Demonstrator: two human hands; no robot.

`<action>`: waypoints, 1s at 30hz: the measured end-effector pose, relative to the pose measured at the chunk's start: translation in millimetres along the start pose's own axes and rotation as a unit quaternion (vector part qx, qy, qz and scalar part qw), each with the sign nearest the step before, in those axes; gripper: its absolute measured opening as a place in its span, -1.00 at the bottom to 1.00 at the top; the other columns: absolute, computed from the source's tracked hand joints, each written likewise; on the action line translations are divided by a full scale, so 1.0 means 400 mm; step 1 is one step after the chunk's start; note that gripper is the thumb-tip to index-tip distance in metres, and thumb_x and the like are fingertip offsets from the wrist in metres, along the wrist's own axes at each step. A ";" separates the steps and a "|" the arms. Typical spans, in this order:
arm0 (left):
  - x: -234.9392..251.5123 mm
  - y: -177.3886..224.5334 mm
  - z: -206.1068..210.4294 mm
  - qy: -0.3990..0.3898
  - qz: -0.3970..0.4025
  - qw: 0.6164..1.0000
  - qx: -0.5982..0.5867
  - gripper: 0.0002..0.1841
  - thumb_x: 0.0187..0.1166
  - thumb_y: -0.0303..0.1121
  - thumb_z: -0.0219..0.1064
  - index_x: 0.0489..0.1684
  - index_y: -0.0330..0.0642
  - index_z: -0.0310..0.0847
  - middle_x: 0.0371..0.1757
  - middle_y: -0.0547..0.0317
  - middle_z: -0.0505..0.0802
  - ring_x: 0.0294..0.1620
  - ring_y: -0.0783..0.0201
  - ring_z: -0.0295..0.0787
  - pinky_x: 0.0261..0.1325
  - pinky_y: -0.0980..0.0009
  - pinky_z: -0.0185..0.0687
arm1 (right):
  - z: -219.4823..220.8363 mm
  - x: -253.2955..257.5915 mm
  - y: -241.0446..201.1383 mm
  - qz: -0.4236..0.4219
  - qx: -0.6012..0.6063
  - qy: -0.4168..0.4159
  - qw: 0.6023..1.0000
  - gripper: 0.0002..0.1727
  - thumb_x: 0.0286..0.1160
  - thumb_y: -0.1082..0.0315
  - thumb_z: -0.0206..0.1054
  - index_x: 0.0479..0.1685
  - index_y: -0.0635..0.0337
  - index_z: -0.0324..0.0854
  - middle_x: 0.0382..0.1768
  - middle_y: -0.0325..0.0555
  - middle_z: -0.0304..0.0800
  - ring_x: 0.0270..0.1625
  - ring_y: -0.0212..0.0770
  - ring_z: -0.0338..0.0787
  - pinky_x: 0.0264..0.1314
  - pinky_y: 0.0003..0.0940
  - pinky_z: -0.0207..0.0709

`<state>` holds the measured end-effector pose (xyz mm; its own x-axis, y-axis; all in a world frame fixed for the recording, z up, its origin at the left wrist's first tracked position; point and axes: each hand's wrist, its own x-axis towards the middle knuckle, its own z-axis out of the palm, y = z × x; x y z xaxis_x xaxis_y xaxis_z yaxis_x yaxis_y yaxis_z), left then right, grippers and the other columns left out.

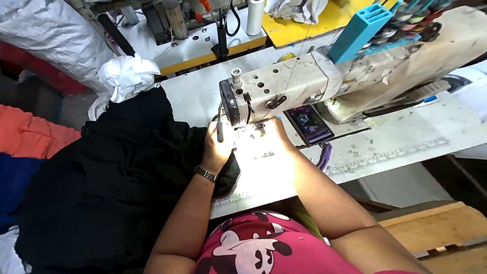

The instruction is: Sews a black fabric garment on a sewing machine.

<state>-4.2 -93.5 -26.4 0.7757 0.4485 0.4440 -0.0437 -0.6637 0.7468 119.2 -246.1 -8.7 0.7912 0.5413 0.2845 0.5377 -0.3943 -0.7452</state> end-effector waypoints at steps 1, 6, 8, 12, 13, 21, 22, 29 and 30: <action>0.002 -0.001 -0.001 0.019 0.014 1.000 0.013 -0.71 0.37 -0.56 0.46 0.06 -0.37 0.72 0.20 -0.12 0.72 0.12 0.23 0.76 0.18 0.39 0.76 | -0.004 0.004 0.000 0.028 0.053 0.012 0.998 -0.90 0.38 0.60 0.37 -0.29 0.54 0.69 -0.25 0.21 0.77 -0.16 -0.10 0.74 0.03 -0.19 0.63; 0.018 0.009 -0.006 0.098 0.046 0.993 0.057 -0.80 0.48 -0.59 0.38 0.01 -0.41 0.67 0.09 -0.10 0.70 0.06 0.22 0.70 0.13 0.45 0.69 | -0.026 0.024 -0.011 0.149 0.500 0.060 0.851 -0.74 0.54 0.62 0.09 -0.29 0.06 0.61 -0.46 -0.40 0.78 -0.37 -0.51 0.78 -0.12 -0.49 0.77; 0.019 0.006 -0.006 0.104 0.039 0.992 0.063 -0.78 0.45 -0.62 0.36 0.03 -0.39 0.63 0.10 -0.09 0.66 -0.02 0.26 0.69 0.00 0.48 0.70 | -0.021 0.030 0.006 0.129 0.580 0.061 0.802 -0.71 0.63 0.53 0.03 -0.28 0.03 0.64 -0.50 -0.34 0.79 -0.41 -0.43 0.79 -0.15 -0.40 0.79; 0.018 0.002 -0.005 0.093 0.035 0.993 0.067 -0.78 0.45 -0.63 0.34 0.02 -0.40 0.62 0.10 -0.11 0.65 -0.05 0.24 0.69 -0.03 0.47 0.70 | -0.017 0.031 -0.001 0.126 0.585 0.065 0.799 -0.65 0.69 0.49 0.03 -0.44 -0.05 0.60 -0.70 -0.45 0.51 -0.67 -0.54 0.47 -0.49 -0.60 0.54; 0.018 0.002 -0.006 0.088 0.035 0.993 0.066 -0.78 0.45 -0.63 0.34 0.02 -0.41 0.62 0.09 -0.12 0.66 -0.04 0.23 0.70 -0.02 0.47 0.71 | -0.016 0.030 -0.005 0.130 0.552 0.066 0.821 -0.67 0.69 0.49 0.03 -0.43 -0.06 0.57 -0.71 -0.45 0.48 -0.69 -0.56 0.41 -0.56 -0.64 0.43; -0.002 -0.013 0.002 -0.075 -0.041 0.995 0.057 -0.61 0.57 -0.34 0.40 0.35 -0.24 0.62 0.39 -0.08 0.73 0.47 0.12 0.64 0.55 0.15 0.55 | 0.002 0.005 -0.011 0.065 0.264 0.033 0.962 -0.94 0.46 0.51 0.20 -0.23 0.22 0.55 -0.36 -0.40 0.62 -0.24 -0.68 0.62 -0.06 -0.67 0.56; 0.000 -0.015 0.004 -0.078 -0.032 0.994 0.064 -0.69 0.57 -0.33 0.41 0.20 -0.23 0.71 0.33 -0.07 0.76 0.45 0.09 0.64 0.55 0.12 0.53 | 0.003 0.005 -0.010 0.067 0.251 0.027 0.965 -0.94 0.48 0.51 0.20 -0.20 0.25 0.56 -0.35 -0.36 0.61 -0.24 -0.67 0.61 -0.06 -0.67 0.56; 0.000 -0.004 -0.009 -0.045 -0.043 0.996 0.064 -0.66 0.57 -0.43 0.39 0.26 -0.36 0.64 0.32 -0.17 0.75 0.34 0.08 0.72 0.44 0.16 0.63 | 0.010 0.002 -0.012 0.082 0.042 -0.077 0.993 -0.83 0.55 0.58 0.27 -0.03 0.53 0.67 -0.12 0.26 0.80 -0.01 0.00 0.80 0.19 -0.07 0.63; 0.003 -0.004 -0.010 -0.030 -0.026 0.997 0.068 -0.74 0.54 -0.48 0.38 0.13 -0.40 0.65 0.25 -0.18 0.75 0.24 0.08 0.74 0.33 0.19 0.67 | 0.006 0.000 -0.010 0.079 0.018 -0.112 0.990 -0.80 0.52 0.57 0.31 0.01 0.54 0.69 -0.05 0.32 0.81 0.07 0.10 0.81 0.26 0.01 0.61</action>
<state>-5.6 -89.5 -25.1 0.8110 0.4511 0.3725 0.0810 -0.7171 0.6922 116.3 -242.9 -7.2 0.7779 0.6279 0.0240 0.3976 -0.4624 -0.7925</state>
